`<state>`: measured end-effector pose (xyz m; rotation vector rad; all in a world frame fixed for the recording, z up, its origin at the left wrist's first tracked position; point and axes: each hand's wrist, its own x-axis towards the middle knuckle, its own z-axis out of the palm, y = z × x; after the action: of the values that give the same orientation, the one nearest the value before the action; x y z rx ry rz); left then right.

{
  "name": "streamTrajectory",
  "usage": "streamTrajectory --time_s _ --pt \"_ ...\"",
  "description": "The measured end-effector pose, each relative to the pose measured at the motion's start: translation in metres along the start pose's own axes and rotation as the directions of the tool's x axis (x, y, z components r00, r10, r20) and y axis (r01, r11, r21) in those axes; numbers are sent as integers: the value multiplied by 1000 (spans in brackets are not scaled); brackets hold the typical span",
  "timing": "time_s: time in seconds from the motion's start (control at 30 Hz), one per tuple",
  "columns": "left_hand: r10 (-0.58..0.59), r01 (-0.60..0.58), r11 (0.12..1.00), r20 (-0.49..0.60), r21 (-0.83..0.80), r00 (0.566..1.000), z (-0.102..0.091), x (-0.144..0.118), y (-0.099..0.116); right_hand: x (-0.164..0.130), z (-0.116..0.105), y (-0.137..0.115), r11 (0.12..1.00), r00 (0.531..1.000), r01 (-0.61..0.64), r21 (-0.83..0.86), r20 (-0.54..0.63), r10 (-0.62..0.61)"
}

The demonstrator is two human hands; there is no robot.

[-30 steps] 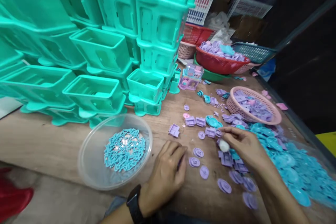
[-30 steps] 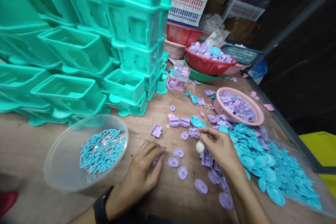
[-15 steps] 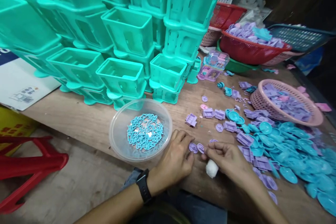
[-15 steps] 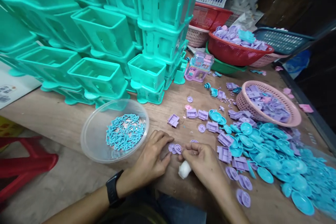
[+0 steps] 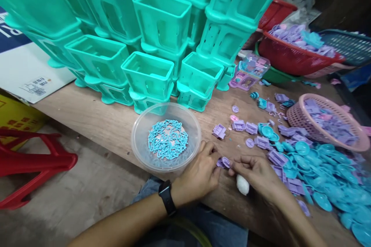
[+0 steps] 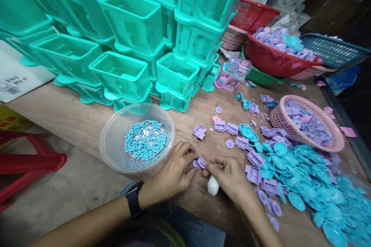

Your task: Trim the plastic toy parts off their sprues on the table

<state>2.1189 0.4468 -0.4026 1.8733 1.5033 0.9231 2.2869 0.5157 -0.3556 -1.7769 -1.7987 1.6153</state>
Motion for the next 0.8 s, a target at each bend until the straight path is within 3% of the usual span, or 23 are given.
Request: streamTrajectory --time_s 0.1,0.2,0.37,0.47,0.67,0.8 --pt "16 -16 1000 -7 -5 1000 0 0 -1 0 2 3 999 999 19 -39 -26 -21" --pt "15 -15 1000 -16 -21 1000 0 1 -2 0 4 7 979 990 107 -171 -68 -120" --pt "30 -57 979 -135 -197 990 0 1 0 -3 7 1 858 935 287 -426 -68 -347" --pt "76 -95 980 -113 -174 991 2 0 2 -7 10 -5 818 918 299 -491 -85 -387" --pt "123 -128 991 -82 -50 989 6 1 3 -17 12 -1 865 918 273 -420 -154 -365" --pt "143 -148 987 -88 -56 986 10 5 6 -26 -25 13 889 870 279 -363 -296 -394"
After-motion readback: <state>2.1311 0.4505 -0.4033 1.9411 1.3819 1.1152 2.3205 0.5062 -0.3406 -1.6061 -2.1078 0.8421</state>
